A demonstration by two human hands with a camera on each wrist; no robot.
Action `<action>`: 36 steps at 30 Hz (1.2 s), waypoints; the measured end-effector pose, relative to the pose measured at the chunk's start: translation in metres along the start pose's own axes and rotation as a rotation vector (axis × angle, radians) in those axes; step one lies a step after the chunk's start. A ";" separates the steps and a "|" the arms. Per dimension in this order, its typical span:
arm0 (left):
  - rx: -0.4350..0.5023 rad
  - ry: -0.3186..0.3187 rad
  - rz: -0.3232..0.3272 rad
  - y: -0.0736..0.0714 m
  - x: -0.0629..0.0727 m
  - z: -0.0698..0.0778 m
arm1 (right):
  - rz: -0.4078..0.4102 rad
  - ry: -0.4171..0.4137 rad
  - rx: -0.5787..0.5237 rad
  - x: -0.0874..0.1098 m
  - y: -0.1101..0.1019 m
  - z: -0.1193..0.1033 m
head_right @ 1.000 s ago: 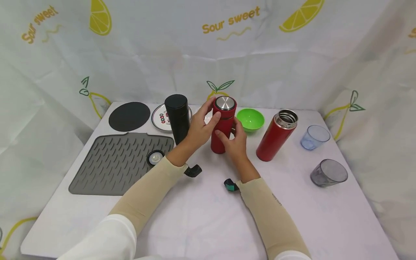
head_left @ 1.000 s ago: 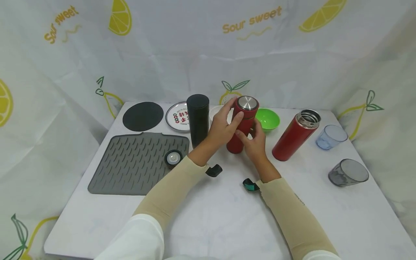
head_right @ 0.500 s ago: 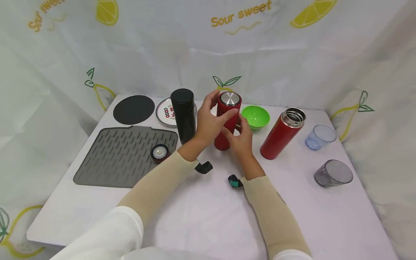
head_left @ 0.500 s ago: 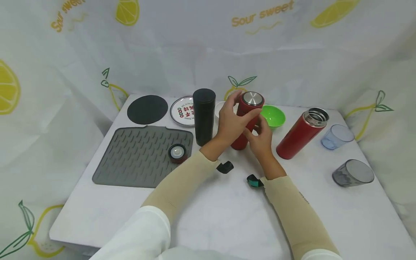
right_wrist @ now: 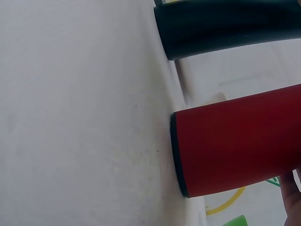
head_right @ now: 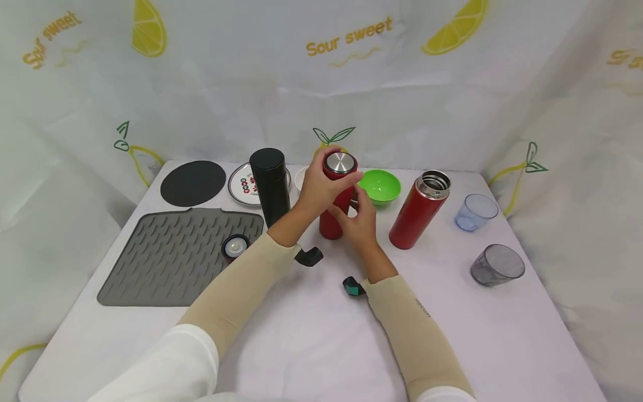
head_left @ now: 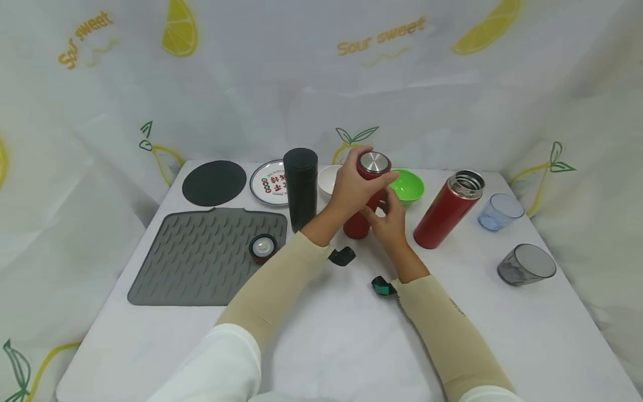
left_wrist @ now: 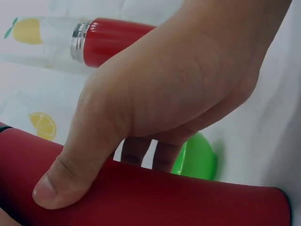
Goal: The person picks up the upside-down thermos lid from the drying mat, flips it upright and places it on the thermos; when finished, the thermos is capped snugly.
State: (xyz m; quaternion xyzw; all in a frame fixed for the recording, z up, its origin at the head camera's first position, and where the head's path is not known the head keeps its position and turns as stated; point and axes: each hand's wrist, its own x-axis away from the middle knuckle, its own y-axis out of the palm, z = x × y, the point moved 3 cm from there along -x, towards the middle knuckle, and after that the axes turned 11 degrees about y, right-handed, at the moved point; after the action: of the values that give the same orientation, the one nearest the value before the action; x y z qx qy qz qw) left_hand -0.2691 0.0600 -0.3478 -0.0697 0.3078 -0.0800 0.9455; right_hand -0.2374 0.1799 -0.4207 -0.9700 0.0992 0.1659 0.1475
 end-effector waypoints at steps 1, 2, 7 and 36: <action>-0.003 0.004 0.019 -0.001 0.000 0.000 | -0.005 -0.001 -0.004 0.000 0.000 0.002; -0.006 0.020 0.050 -0.002 0.002 0.000 | -0.009 0.002 -0.001 0.000 0.000 0.003; 0.049 0.168 0.243 -0.008 0.020 -0.001 | -0.010 0.006 0.027 0.001 -0.001 0.004; -0.065 0.158 0.022 -0.014 0.018 0.001 | -0.004 -0.006 0.064 0.002 0.000 0.001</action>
State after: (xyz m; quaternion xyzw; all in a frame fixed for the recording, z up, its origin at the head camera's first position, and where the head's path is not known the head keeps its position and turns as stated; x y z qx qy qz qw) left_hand -0.2561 0.0432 -0.3547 -0.0904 0.3844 -0.0648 0.9165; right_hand -0.2359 0.1801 -0.4219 -0.9645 0.1018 0.1654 0.1790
